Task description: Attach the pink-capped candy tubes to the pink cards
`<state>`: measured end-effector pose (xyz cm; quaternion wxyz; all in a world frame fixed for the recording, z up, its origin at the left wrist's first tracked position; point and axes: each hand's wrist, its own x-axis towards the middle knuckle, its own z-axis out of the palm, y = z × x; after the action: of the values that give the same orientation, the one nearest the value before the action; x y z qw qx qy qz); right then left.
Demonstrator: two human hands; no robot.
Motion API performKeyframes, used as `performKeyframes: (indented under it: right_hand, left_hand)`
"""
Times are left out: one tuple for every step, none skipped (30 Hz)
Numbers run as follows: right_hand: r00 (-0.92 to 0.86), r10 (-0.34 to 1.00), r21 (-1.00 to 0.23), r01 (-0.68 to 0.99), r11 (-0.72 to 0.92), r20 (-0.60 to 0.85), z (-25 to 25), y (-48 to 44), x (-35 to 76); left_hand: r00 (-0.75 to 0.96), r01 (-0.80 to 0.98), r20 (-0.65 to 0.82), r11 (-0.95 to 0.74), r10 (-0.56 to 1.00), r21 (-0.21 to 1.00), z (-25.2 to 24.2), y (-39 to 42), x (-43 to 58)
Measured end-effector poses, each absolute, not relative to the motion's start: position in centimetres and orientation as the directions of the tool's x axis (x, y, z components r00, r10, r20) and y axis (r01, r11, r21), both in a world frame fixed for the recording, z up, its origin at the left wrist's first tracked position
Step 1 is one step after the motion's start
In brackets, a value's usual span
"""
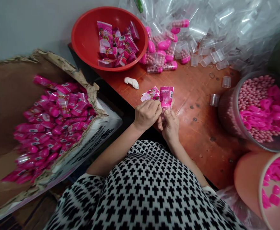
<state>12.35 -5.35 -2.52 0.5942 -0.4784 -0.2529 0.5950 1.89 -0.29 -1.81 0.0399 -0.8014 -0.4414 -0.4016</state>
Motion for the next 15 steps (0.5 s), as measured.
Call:
performKeyframes:
  right_hand:
    - [0.17,0.95,-0.872,-0.462,-0.159,-0.263,-2.5,-5.4,12.3]
    - [0.176,0.95,-0.874,-0.461,-0.152,-0.258,-2.5,-5.4,12.3]
    - [0.184,0.949,-0.876,-0.46,-0.147,-0.256,-2.5,-5.4,12.2]
    - [0.192,0.947,-0.876,-0.459,-0.147,-0.259,-2.5,-5.3,12.1]
    - [0.202,0.943,-0.876,-0.46,-0.148,-0.265,-2.5,-5.3,12.0]
    - [0.214,0.938,-0.875,-0.461,-0.148,-0.272,-2.4,-5.2,12.0]
    - [0.224,0.934,-0.874,-0.462,-0.148,-0.277,-2.4,-5.1,11.9]
    - [0.232,0.931,-0.874,-0.463,-0.148,-0.281,-2.3,-5.0,11.8]
    - [0.234,0.931,-0.873,-0.465,-0.147,-0.281,-2.3,-5.0,11.8]
    - [0.227,0.934,-0.874,-0.464,-0.145,-0.276,-2.2,-4.9,11.8]
    - [0.212,0.94,-0.875,-0.461,-0.146,-0.268,-2.2,-4.9,11.9]
    - [0.191,0.946,-0.878,-0.453,-0.152,-0.262,-2.1,-4.9,12.0]
    - [0.167,0.952,-0.882,-0.442,-0.161,-0.258,-2.1,-4.9,12.1]
    - [0.143,0.956,-0.887,-0.428,-0.174,-0.256,-2.0,-5.0,12.2]
    - [0.121,0.958,-0.892,-0.411,-0.19,-0.26,-2.0,-5.0,12.2]
  left_hand:
    - [0.292,0.743,0.675,-0.605,0.677,0.285,-1.9,-0.3,1.9]
    - [0.295,0.745,0.673,-0.604,0.679,0.283,-1.9,-0.4,1.8]
    - [0.299,0.743,0.672,-0.607,0.678,0.282,-2.0,-0.4,1.8]
    - [0.305,0.737,0.673,-0.615,0.674,0.281,-2.0,-0.5,1.7]
    - [0.313,0.73,0.675,-0.624,0.668,0.279,-2.1,-0.6,1.6]
    - [0.322,0.723,0.676,-0.633,0.662,0.276,-2.2,-0.7,1.5]
    - [0.332,0.714,0.675,-0.643,0.659,0.277,-2.2,-0.9,1.4]
    - [0.335,0.701,0.671,-0.651,0.662,0.292,-2.3,-1.0,1.3]
    - [0.325,0.683,0.662,-0.652,0.675,0.329,-2.3,-1.2,1.2]
    - [0.293,0.658,0.646,-0.638,0.705,0.399,-2.4,-1.4,1.1]
    - [0.23,0.621,0.611,-0.598,0.757,0.507,-2.4,-1.5,1.1]
    - [0.141,0.556,0.548,-0.524,0.824,0.645,-2.4,-1.6,1.1]
    - [0.045,0.456,0.445,-0.414,0.895,0.788,-2.3,-1.7,1.2]
    - [-0.041,0.32,0.301,-0.272,0.953,0.907,-2.2,-1.7,1.3]
    - [-0.083,0.161,0.136,-0.121,0.987,0.979,-2.1,-1.6,1.5]
